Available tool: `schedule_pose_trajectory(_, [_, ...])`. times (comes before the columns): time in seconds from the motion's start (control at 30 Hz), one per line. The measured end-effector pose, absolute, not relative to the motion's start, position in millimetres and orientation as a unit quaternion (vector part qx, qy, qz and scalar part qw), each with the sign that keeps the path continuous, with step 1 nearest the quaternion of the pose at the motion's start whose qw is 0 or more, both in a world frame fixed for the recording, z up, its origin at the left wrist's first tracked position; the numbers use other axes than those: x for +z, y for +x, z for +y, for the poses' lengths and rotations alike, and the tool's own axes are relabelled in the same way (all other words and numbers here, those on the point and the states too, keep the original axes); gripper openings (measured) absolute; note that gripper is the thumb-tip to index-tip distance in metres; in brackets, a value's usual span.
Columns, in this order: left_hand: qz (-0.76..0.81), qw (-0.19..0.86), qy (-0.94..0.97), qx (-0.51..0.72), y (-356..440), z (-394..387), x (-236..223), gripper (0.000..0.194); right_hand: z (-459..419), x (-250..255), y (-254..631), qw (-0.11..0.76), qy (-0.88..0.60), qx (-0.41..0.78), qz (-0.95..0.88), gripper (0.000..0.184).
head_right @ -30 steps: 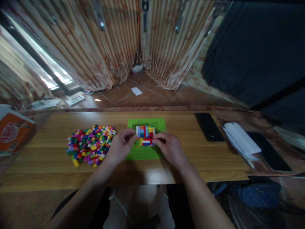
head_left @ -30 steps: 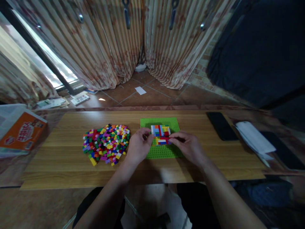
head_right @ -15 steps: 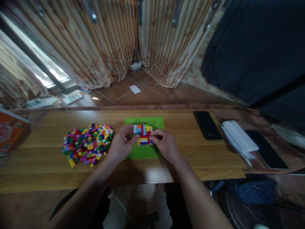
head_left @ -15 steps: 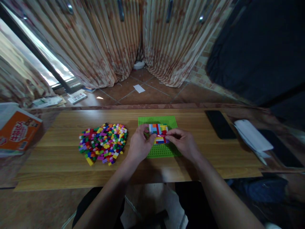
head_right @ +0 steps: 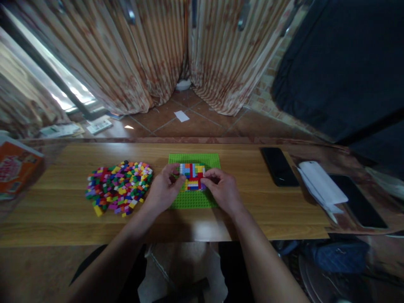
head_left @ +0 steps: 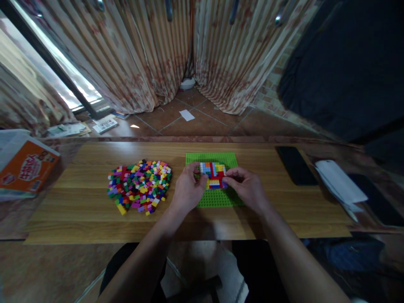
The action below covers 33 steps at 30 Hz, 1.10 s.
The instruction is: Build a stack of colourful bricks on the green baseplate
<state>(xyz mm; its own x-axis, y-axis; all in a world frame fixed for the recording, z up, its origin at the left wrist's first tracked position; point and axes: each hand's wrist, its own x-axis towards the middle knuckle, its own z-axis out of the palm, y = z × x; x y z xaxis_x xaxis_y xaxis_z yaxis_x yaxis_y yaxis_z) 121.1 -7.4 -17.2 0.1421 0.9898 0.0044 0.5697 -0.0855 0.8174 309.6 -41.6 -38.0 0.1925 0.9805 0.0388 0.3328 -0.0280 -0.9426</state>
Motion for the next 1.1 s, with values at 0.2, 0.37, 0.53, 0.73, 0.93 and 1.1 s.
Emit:
schedule_pose_trajectory(0.2, [0.578, 0.351, 0.675, 0.294, 121, -7, -19, 0.041, -40, -32, 316, 0.465, -0.636, 0.358, -0.5, 0.024])
schedule_pose_trajectory(0.37, [0.58, 0.349, 0.67, 0.304, 122, -5, -20, 0.035, -39, -31, 322, 0.462, -0.674, 0.35, -0.459, 0.034])
schedule_pose_trajectory(0.53, [0.576, 0.357, 0.67, 0.303, 122, -6, -20, 0.037, -38, -32, 318, 0.451, -0.672, 0.362, -0.463, 0.036])
schedule_pose_trajectory(0.73, [0.59, 0.342, 0.673, 0.285, 124, -6, -20, 0.045, -39, -30, 313, 0.426, -0.665, 0.387, -0.476, 0.035])
schedule_pose_trajectory(0.93, [0.593, 0.336, 0.675, 0.281, 126, -6, -20, 0.045, -39, -36, 315, 0.408, -0.67, 0.38, -0.49, 0.037])
schedule_pose_trajectory(1.1, [0.602, 0.338, 0.671, 0.271, 127, -6, -19, 0.046, -39, -41, 317, 0.389, -0.679, 0.356, -0.51, 0.038])
